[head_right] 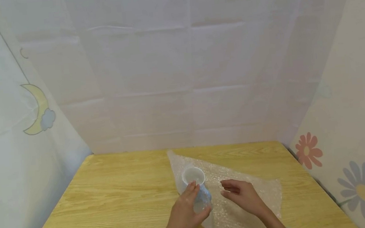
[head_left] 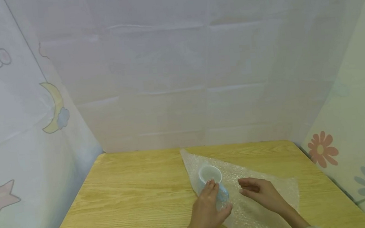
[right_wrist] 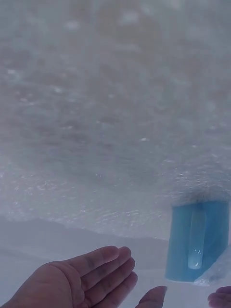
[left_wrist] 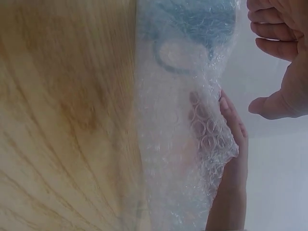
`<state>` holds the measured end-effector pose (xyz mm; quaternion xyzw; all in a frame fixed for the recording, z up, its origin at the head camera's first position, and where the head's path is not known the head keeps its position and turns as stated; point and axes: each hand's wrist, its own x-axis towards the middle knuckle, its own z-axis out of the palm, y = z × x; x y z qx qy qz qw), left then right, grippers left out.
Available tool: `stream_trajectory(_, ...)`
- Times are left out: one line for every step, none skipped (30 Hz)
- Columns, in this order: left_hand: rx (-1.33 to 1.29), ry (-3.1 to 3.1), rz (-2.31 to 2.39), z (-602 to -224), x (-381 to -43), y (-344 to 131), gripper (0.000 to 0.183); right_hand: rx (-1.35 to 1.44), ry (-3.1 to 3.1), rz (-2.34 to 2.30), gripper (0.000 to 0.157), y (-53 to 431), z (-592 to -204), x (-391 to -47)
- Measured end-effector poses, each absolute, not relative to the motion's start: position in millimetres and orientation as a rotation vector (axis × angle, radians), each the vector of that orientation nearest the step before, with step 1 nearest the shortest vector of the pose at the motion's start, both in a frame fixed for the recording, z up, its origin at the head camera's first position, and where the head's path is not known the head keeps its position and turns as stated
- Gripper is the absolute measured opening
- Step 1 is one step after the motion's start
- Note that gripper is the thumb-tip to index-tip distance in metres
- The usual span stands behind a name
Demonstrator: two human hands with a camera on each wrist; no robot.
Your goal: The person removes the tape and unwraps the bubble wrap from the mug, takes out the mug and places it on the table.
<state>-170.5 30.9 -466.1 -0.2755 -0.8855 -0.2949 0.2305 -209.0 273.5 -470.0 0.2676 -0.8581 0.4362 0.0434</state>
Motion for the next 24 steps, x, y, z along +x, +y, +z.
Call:
stream_trajectory(-0.754, -2.432, -0.804, -466.6, -170.2, 31.9, 0.064, 0.811, -2.62, 1.365, 0.036, 272.5, -471.4, -210.2)
stream_trajectory(-0.747, -2.433, -0.803, -468.0, -170.0, 33.1, 0.067, 0.806, -2.617, 1.397, 0.036, 271.5, -472.4, -211.5)
stream_trajectory(-0.737, -2.437, -0.8, -468.9, -169.4, 34.1, 0.068, 0.802, -2.608, 1.427, 0.035, 269.9, -473.3, -212.4)
stream_trajectory(-0.728, -2.439, -0.796, -469.5, -168.8, 35.1, 0.071, 0.807, -2.597, 1.453, 0.036, 268.3, -474.4, -213.4)
stream_trajectory(-0.72, -2.442, -0.789, -470.2, -168.3, 36.1, 0.073, 0.807, -2.59, 1.478, 0.036, 266.3, -475.3, -214.4)
stream_trajectory(-0.715, -2.437, -0.784, -470.6, -168.0, 37.4, 0.074, 0.81, -2.586, 1.504, 0.037, 264.2, -476.1, -215.3)
stream_trajectory(-0.706, -2.44, -0.779, -470.9, -167.5, 38.6, 0.076, 0.822, -2.588, 1.508, 0.039, 262.0, -476.9, -216.1)
stream_trajectory(-0.698, -2.442, -0.774, -471.5, -166.7, 40.1, 0.077, 0.818, -2.597, 1.496, 0.04, 260.2, -478.0, -216.3)
stream_trajectory(-0.694, -2.447, -0.759, -471.7, -166.1, 41.6, 0.079, 0.815, -2.606, 1.475, 0.041, 258.8, -479.3, -216.3)
stream_trajectory(-0.692, -2.448, -0.745, -472.1, -165.6, 42.8, 0.08, 0.804, -2.623, 1.449, 0.043, 257.8, -480.5, -216.7)
stream_trajectory(-0.687, -2.453, -0.732, -472.7, -165.3, 44.0, 0.082, 0.782, -2.643, 1.426, 0.044, 257.3, -481.2, -217.0)
stream_trajectory(-0.678, -2.458, -0.718, -473.2, -165.0, 45.1, 0.083, 0.773, -2.662, 1.392, 0.045, 257.5, -481.9, -216.9)
stream_trajectory(-0.673, -2.468, -0.707, -473.9, -164.5, 46.0, 0.085, 0.763, -2.679, 1.355, 0.047, 258.1, -482.6, -216.8)
stream_trajectory(-0.67, -2.472, -0.699, -474.6, -164.3, 46.9, 0.086, 0.753, -2.693, 1.33, 0.048, 259.3, -483.2, -216.6)
stream_trajectory(-0.667, -2.475, -0.687, -475.2, -163.9, 47.6, 0.087, 0.753, -2.703, 1.305, 0.049, 260.7, -483.8, -216.4)
stream_trajectory(-0.662, -2.478, -0.682, -475.7, -163.6, 48.1, 0.087, 0.754, -2.712, 1.287, 0.05, 262.3, -484.6, -216.1)
stream_trajectory(-0.66, -2.477, -0.672, -476.4, -163.4, 48.6, 0.088, 0.762, -2.72, 1.271, 0.051, 264.1, -485.5, -215.9)
stream_trajectory(-0.658, -2.477, -0.661, -477.1, -163.3, 49.0, 0.088, 0.769, -2.727, 1.256, 0.052, 265.8, -486.6, -215.7)
stream_trajectory(-0.659, -2.475, -0.651, -477.8, -163.3, 49.4, 0.089, 0.771, -2.733, 1.246, 0.052, 267.4, -487.5, -215.5)
stream_trajectory(-0.659, -2.471, -0.638, -478.4, -163.3, 49.8, 0.089, 0.77, -2.741, 1.233, 0.053, 268.7, -488.4, -215.2)
stream_trajectory(-0.655, -2.471, -0.621, -479.0, -163.2, 50.2, 0.089, 0.766, -2.749, 1.218, 0.054, 269.8, -489.3, -215.0)
stream_trajectory(-0.652, -2.47, -0.615, -479.5, -163.2, 50.7, 0.089, 0.759, -2.759, 1.206, 0.054, 270.7, -490.2, -215.0)
stream_trajectory(-0.65, -2.468, -0.611, -479.9, -163.4, 51.3, 0.089, 0.75, -2.768, 1.198, 0.055, 271.4, -491.0, -214.8)
stream_trajectory(-0.647, -2.469, -0.609, -480.3, -163.4, 51.9, 0.089, 0.737, -2.78, 1.186, 0.056, 271.9, -491.7, -214.6)
